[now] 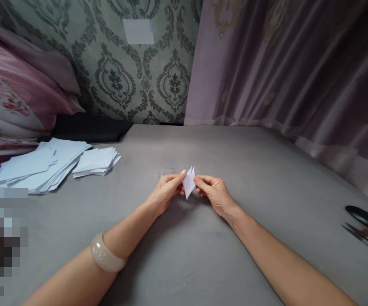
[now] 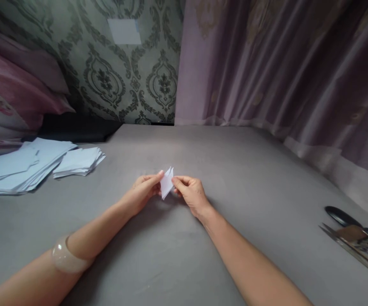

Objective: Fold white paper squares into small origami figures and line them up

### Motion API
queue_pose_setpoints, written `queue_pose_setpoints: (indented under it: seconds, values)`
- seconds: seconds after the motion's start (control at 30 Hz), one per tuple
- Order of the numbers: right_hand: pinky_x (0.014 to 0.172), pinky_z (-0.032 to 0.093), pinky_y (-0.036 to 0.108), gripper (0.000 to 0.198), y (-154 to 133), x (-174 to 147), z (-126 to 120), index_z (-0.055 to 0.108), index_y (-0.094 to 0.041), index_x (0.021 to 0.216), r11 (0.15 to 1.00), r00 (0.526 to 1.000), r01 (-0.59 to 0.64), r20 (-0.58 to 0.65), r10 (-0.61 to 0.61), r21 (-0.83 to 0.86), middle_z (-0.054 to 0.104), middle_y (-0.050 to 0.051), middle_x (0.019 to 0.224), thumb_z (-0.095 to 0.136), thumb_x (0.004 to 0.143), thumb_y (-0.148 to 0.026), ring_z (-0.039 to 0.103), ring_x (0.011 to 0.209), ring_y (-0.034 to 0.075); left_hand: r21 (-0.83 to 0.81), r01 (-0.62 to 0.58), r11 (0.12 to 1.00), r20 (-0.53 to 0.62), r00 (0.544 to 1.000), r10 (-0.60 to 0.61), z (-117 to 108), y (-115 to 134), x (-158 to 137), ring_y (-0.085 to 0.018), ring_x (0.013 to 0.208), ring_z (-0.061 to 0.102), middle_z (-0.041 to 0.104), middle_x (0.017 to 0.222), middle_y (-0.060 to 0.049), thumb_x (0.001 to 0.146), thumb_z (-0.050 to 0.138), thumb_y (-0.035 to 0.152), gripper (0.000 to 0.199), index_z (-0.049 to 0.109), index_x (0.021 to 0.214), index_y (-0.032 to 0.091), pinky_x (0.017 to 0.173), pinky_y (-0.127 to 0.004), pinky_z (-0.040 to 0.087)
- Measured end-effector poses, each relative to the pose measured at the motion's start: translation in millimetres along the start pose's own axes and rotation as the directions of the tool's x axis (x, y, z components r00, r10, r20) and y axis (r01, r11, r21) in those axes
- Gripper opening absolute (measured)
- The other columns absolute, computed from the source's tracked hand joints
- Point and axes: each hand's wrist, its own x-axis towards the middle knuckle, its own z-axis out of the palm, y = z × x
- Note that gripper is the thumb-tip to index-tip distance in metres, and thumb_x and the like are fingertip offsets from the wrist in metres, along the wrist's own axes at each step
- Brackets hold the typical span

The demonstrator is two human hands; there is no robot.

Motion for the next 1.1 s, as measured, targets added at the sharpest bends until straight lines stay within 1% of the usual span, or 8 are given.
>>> queue_pose_setpoints:
  seconds: [0.1,0.33,0.53,0.63,0.83,0.97,1.03,1.1]
  values:
    - [0.053,0.034,0.023,0.033,0,0,-1,0.073,-0.015,0.076,1.000,1.000,-0.001,0.001,0.001,0.025,0.060,0.000,0.061,0.077,0.063,-0.045,0.046,0.054,0.008,-0.011,-0.003,1.000,-0.014,1.000,0.003,0,1,0,-0.010,0.057,0.053,0.060,0.062,-0.004,0.073,0.069,0.049,0.039,0.065,0.067,0.011,0.056,-0.022,0.041]
    - [0.052,0.036,0.023,0.036,1,1,-2,0.073,-0.015,0.082,0.999,1.000,-0.001,0.015,0.000,0.051,0.062,0.001,0.065,0.075,0.065,-0.046,0.049,0.055,0.009,0.121,-0.029,0.992,-0.088,0.995,0.039,5,2,-3,-0.009,0.052,0.048,0.056,0.056,-0.002,0.074,0.067,0.046,0.037,0.062,0.059,0.013,0.053,-0.022,0.038]
    - [0.050,0.034,0.022,0.036,4,3,-2,0.072,-0.015,0.080,0.999,0.999,0.011,-0.047,-0.009,0.035,0.058,-0.002,0.059,0.077,0.063,-0.046,0.044,0.051,0.007,0.174,-0.004,0.985,-0.078,0.997,0.017,6,5,-4,-0.008,0.051,0.046,0.056,0.056,0.000,0.072,0.069,0.045,0.033,0.068,0.067,0.012,0.052,-0.021,0.036]
    - [0.051,0.034,0.022,0.037,5,4,-2,0.071,-0.014,0.080,1.000,0.999,0.021,-0.040,-0.020,0.020,0.056,-0.003,0.057,0.076,0.064,-0.047,0.042,0.049,0.006,0.193,0.014,0.981,-0.097,0.995,0.005,6,7,-4,-0.008,0.050,0.045,0.056,0.056,0.000,0.071,0.069,0.042,0.031,0.069,0.068,0.011,0.051,-0.020,0.035]
    - [0.051,0.036,0.023,0.044,-2,0,-2,0.071,-0.014,0.082,0.999,1.000,0.003,0.004,-0.003,0.044,0.062,0.002,0.068,0.067,0.071,-0.056,0.051,0.055,0.009,0.228,-0.012,0.974,-0.131,0.990,0.042,6,11,-4,-0.008,0.053,0.044,0.055,0.056,0.001,0.072,0.068,0.041,0.029,0.069,0.069,0.012,0.053,-0.021,0.033]
    - [0.051,0.037,0.023,0.038,-4,-2,-2,0.068,-0.014,0.086,1.000,1.000,-0.006,-0.008,0.006,0.019,0.061,0.000,0.065,0.075,0.065,-0.046,0.051,0.054,0.009,0.253,-0.019,0.967,-0.118,0.992,0.050,1,8,-3,-0.008,0.051,0.042,0.052,0.055,0.001,0.074,0.066,0.042,0.031,0.067,0.070,0.012,0.051,-0.020,0.031]
    - [0.049,0.037,0.022,0.038,-2,-1,-3,0.064,-0.016,0.089,0.999,0.999,0.032,-0.034,-0.033,-0.012,0.059,-0.003,0.063,0.077,0.063,-0.039,0.049,0.051,0.008,0.267,-0.030,0.963,-0.088,0.995,0.055,-2,6,-2,-0.007,0.050,0.040,0.050,0.054,0.002,0.076,0.064,0.043,0.032,0.067,0.072,0.011,0.049,-0.020,0.029]
    - [0.048,0.037,0.021,0.033,2,1,-5,0.061,-0.018,0.088,0.994,0.995,0.089,-0.049,-0.092,-0.062,0.057,-0.005,0.061,0.075,0.065,-0.037,0.047,0.051,0.008,0.272,-0.054,0.961,-0.052,0.996,0.070,-4,3,-1,-0.007,0.051,0.041,0.051,0.057,0.003,0.076,0.064,0.041,0.030,0.066,0.084,0.012,0.048,-0.019,0.030]
